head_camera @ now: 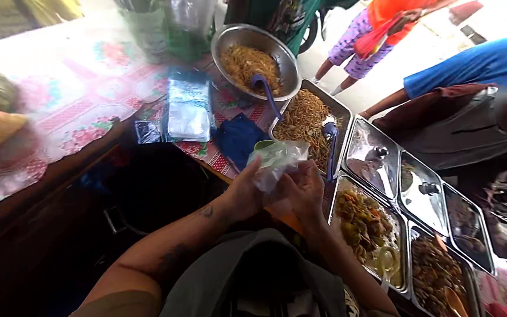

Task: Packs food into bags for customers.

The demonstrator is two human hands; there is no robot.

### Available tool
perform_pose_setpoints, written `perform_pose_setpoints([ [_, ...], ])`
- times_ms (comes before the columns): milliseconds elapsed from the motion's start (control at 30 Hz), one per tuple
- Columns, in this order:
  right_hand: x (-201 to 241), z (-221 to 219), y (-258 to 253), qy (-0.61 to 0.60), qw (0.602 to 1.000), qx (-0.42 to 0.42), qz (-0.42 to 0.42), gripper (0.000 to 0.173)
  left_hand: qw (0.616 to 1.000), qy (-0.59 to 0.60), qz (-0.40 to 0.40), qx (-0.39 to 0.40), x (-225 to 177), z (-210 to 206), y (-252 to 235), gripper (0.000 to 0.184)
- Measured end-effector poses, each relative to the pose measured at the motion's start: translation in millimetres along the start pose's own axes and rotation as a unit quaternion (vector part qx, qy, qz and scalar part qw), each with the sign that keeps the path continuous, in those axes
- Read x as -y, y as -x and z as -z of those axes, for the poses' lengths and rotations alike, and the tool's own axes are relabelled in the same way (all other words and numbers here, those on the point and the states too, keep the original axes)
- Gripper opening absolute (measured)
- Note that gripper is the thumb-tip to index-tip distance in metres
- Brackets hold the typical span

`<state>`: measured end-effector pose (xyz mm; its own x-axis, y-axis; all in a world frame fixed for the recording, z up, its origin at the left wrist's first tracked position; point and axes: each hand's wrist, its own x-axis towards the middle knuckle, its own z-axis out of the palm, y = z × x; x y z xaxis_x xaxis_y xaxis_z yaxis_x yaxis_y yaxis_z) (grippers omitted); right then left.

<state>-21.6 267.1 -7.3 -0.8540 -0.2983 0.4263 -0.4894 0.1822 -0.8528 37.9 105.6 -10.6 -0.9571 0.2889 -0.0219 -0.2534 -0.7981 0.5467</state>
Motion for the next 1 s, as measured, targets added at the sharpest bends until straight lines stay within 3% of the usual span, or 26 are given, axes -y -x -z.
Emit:
perform_pose_setpoints([
  [67,-2,-4,0,0.031,0.999,-0.031,0.011,0.019,0.998,0.001,-0.033,0.047,5,7,5,0.073],
  [100,-4,-6,0,0.048,0.997,-0.05,0.019,0.015,0.998,-0.031,-0.045,0.035,6,5,8,0.059],
  [167,-7,-8,-3,0.094,0.993,-0.062,0.035,0.013,0.992,-0.093,-0.044,-0.072,4,-10,12,0.027],
  [233,-5,-12,-3,0.149,0.986,-0.057,0.039,0.011,0.977,-0.112,-0.027,-0.181,5,-21,12,0.013],
  [333,-7,-13,-3,0.183,0.98,-0.038,0.069,0.013,0.968,-0.058,-0.008,-0.244,1,-21,12,0.016],
  [500,-20,4,-4,0.18,0.981,-0.043,0.064,0.028,0.967,0.053,-0.044,-0.247,-11,-12,19,0.035],
  [567,-21,13,-6,0.177,0.982,-0.052,0.027,0.039,0.971,0.025,-0.093,-0.22,-15,-5,22,0.035],
  [633,-17,17,-5,0.164,0.985,-0.043,-0.003,0.044,0.977,-0.087,-0.095,-0.17,-14,2,21,0.018],
  [700,-9,11,0,0.154,0.988,-0.017,-0.011,0.045,0.969,-0.202,-0.046,-0.13,-5,-1,15,0.06],
  [733,-4,7,2,0.151,0.988,0.002,-0.011,0.046,0.965,-0.229,-0.034,-0.125,1,-6,13,0.059],
  [800,1,2,3,0.155,0.988,0.026,0.006,0.049,0.958,-0.235,-0.047,-0.159,8,-15,6,0.022],
  [833,0,2,2,0.16,0.987,0.027,0.017,0.049,0.955,-0.224,-0.052,-0.189,7,-18,4,0.013],
  [900,-4,7,2,0.167,0.985,0.018,0.031,0.047,0.959,-0.178,-0.034,-0.219,-1,-17,3,0.022],
  [1000,-13,20,2,0.197,0.979,-0.008,0.055,0.036,0.976,-0.093,0.006,-0.196,-12,-16,13,0.03],
])
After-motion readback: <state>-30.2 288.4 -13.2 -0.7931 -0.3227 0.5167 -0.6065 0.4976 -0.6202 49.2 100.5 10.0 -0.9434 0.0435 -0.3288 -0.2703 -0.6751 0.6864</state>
